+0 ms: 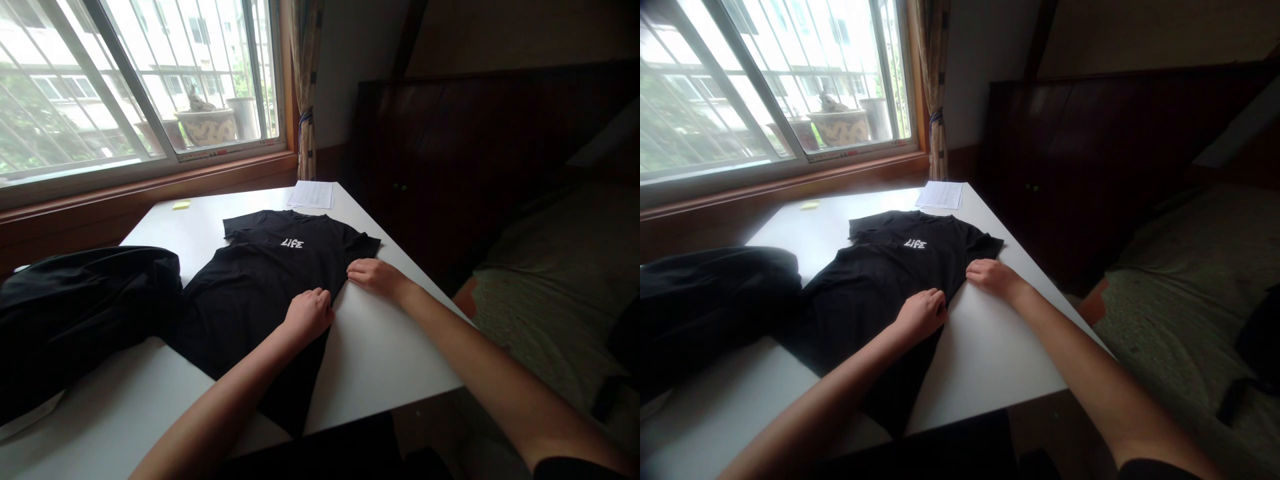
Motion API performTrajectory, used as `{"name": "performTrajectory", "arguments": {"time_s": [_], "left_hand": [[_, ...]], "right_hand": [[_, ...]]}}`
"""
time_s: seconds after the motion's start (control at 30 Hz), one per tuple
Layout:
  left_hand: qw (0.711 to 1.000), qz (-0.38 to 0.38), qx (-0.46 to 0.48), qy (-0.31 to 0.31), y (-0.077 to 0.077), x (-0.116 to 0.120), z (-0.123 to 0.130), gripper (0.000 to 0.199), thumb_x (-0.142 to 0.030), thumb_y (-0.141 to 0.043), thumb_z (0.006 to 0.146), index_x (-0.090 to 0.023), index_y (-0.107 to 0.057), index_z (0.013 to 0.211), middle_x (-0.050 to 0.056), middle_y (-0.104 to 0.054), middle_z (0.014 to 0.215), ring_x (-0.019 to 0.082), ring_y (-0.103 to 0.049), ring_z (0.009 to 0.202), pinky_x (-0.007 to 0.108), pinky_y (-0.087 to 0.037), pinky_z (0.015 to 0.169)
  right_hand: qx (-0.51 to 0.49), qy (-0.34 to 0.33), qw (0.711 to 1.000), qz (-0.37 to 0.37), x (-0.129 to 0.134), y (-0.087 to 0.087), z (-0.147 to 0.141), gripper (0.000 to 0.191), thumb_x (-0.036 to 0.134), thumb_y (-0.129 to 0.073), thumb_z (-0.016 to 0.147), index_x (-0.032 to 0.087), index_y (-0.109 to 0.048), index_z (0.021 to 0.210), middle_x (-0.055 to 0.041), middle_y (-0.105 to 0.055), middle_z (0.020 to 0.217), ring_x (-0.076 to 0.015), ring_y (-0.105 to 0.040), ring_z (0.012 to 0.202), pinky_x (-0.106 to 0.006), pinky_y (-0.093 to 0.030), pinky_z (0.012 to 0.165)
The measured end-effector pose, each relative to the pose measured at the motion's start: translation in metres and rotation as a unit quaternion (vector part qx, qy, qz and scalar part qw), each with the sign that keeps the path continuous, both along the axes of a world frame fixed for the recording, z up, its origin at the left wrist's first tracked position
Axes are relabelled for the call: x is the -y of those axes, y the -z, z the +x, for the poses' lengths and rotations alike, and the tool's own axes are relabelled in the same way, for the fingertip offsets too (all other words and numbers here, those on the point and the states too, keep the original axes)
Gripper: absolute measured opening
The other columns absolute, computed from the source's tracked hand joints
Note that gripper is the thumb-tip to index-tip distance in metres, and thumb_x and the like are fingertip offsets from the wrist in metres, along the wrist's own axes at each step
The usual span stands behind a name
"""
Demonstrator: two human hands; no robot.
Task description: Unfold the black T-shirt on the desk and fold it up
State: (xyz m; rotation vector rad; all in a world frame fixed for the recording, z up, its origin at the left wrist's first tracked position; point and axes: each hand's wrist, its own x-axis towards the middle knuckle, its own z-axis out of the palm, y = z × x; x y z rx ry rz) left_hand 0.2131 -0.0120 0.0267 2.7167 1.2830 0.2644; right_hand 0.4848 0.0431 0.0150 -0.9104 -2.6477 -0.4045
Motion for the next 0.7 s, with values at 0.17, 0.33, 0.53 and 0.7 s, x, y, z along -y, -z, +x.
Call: {"name": "performTrajectory", "arguments": {"time_s": [0.17,0.33,0.53,0.7], "left_hand": [[1.000,-0.010,-0.014,0.020,-0.006,0.002,0.000,0.020,-0.039,-0.062,0.090,-0.023,-0.059,0.101,0.005,-0.065,0.101,0.025,-0.065,0.091,0.033,-0.054,0.070],[0.999,-0.008,-0.034,0.039,-0.009,0.007,0.004,0.013,-0.029,-0.060,0.088,-0.020,-0.060,0.099,0.007,-0.065,0.100,0.027,-0.066,0.091,0.036,-0.055,0.072],[0.995,0.005,-0.046,0.088,-0.013,0.014,0.000,0.009,-0.023,-0.056,0.089,-0.019,-0.061,0.096,0.006,-0.065,0.096,0.025,-0.067,0.086,0.036,-0.054,0.073],[0.988,0.005,-0.063,0.142,-0.012,0.014,-0.004,0.011,-0.023,-0.052,0.094,-0.018,-0.061,0.098,0.005,-0.063,0.093,0.023,-0.066,0.078,0.034,-0.052,0.066]], "right_hand": [[-0.070,0.013,0.997,-0.017,0.004,0.012,0.012,0.023,0.020,-0.053,0.101,0.021,-0.076,0.104,-0.0082,-0.074,0.110,-0.0215,-0.070,0.101,-0.035,-0.058,0.092],[-0.106,0.055,0.992,-0.031,0.009,0.015,0.015,0.022,0.022,-0.055,0.100,0.022,-0.075,0.110,-0.0079,-0.074,0.110,-0.0220,-0.071,0.100,-0.036,-0.058,0.093],[-0.022,0.043,0.999,-0.020,0.007,0.005,0.010,0.026,0.017,-0.056,0.099,0.018,-0.071,0.119,-0.0095,-0.073,0.106,-0.0234,-0.070,0.097,-0.037,-0.057,0.087],[0.032,0.037,0.999,-0.001,0.002,-0.001,0.007,0.021,0.010,-0.056,0.095,0.018,-0.074,0.103,-0.0100,-0.073,0.102,-0.0230,-0.069,0.094,-0.035,-0.056,0.084]]}}
